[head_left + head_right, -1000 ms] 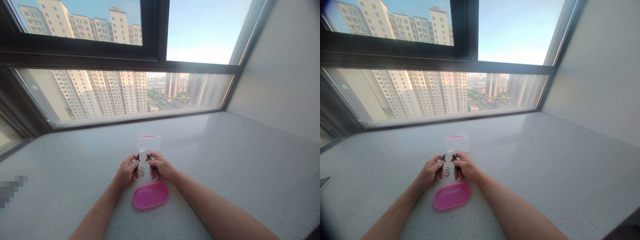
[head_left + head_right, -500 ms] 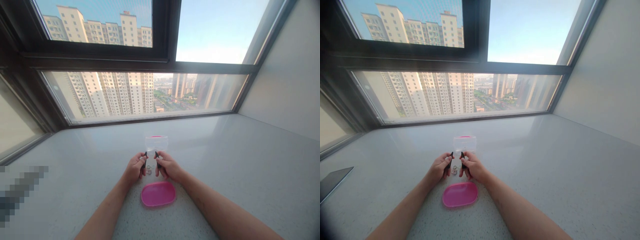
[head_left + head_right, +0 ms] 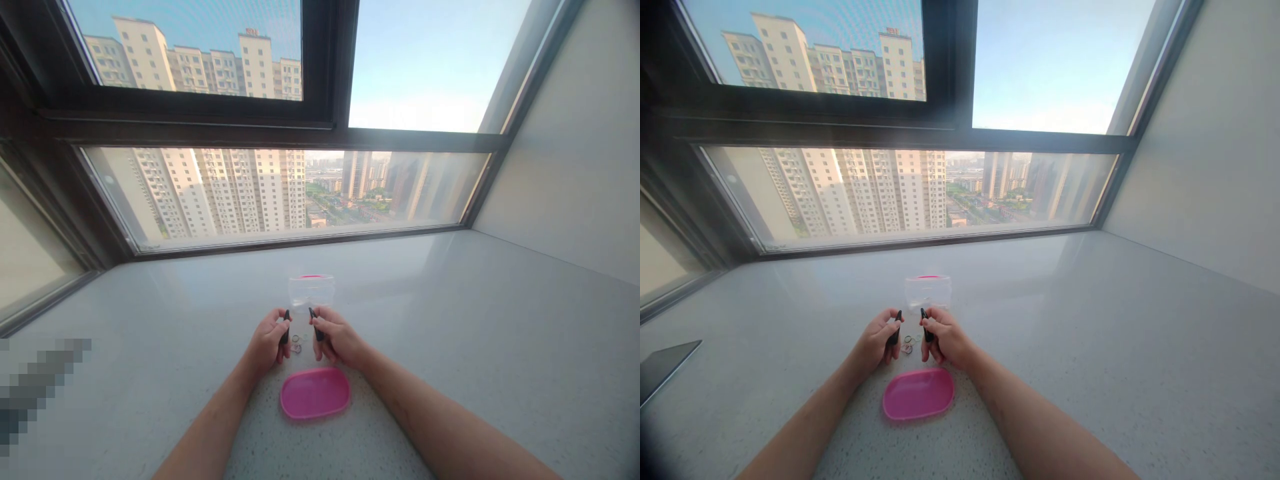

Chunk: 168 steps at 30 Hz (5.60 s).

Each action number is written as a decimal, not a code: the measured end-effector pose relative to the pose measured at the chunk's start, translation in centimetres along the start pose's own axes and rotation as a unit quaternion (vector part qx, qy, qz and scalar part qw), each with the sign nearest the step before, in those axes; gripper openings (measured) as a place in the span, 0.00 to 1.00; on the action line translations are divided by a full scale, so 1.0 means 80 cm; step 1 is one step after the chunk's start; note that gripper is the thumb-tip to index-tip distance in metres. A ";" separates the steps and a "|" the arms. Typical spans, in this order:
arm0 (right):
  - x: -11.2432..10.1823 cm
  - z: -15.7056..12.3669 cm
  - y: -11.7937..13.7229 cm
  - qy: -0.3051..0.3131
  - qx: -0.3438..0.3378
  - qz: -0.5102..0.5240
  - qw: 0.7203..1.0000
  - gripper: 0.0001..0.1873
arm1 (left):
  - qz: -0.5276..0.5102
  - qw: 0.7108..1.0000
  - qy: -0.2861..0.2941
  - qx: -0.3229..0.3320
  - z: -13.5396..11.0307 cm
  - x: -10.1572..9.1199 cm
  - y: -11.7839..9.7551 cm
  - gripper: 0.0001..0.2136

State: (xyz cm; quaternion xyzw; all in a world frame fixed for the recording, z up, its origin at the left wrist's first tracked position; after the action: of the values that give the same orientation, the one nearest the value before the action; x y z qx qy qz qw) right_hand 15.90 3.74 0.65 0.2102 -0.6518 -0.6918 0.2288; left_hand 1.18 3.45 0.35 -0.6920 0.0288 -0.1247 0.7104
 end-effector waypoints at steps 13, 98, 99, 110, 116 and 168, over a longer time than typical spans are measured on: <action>0.002 0.000 0.003 -0.012 0.012 0.010 1.000 0.11 | 0.008 1.000 0.006 -0.001 0.000 -0.001 0.002 0.08; 0.002 0.004 0.003 -0.044 0.009 -0.044 0.998 0.15 | -0.002 1.000 0.019 0.021 0.002 -0.001 0.000 0.12; 0.002 0.003 0.003 -0.044 0.010 -0.047 0.998 0.15 | 0.000 1.000 0.018 0.022 0.002 -0.001 0.000 0.12; 0.001 0.005 0.002 -0.041 -0.008 -0.037 0.998 0.13 | 0.020 0.999 0.021 0.024 0.000 0.001 -0.005 0.11; 0.002 0.003 0.004 -0.049 -0.005 -0.040 0.998 0.14 | 0.008 0.999 0.015 0.034 0.002 0.001 -0.005 0.13; -0.001 0.005 -0.002 -0.046 -0.017 -0.046 0.998 0.17 | 0.016 0.999 0.018 0.021 0.000 0.005 -0.011 0.12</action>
State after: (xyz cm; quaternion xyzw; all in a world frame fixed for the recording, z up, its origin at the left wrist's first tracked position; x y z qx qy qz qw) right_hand 15.72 4.10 0.53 0.2042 -0.6396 -0.7212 0.1704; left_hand 1.43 3.34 1.24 -0.6741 0.0497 -0.1264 0.7261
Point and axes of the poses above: each hand's wrist, its own z-axis towards the middle knuckle, its own x-axis out of the palm, y = z × x, the point moved 4 cm from there along z, towards the middle knuckle, and after that the axes turned 12 degrees about -z, right-handed, at the moved point
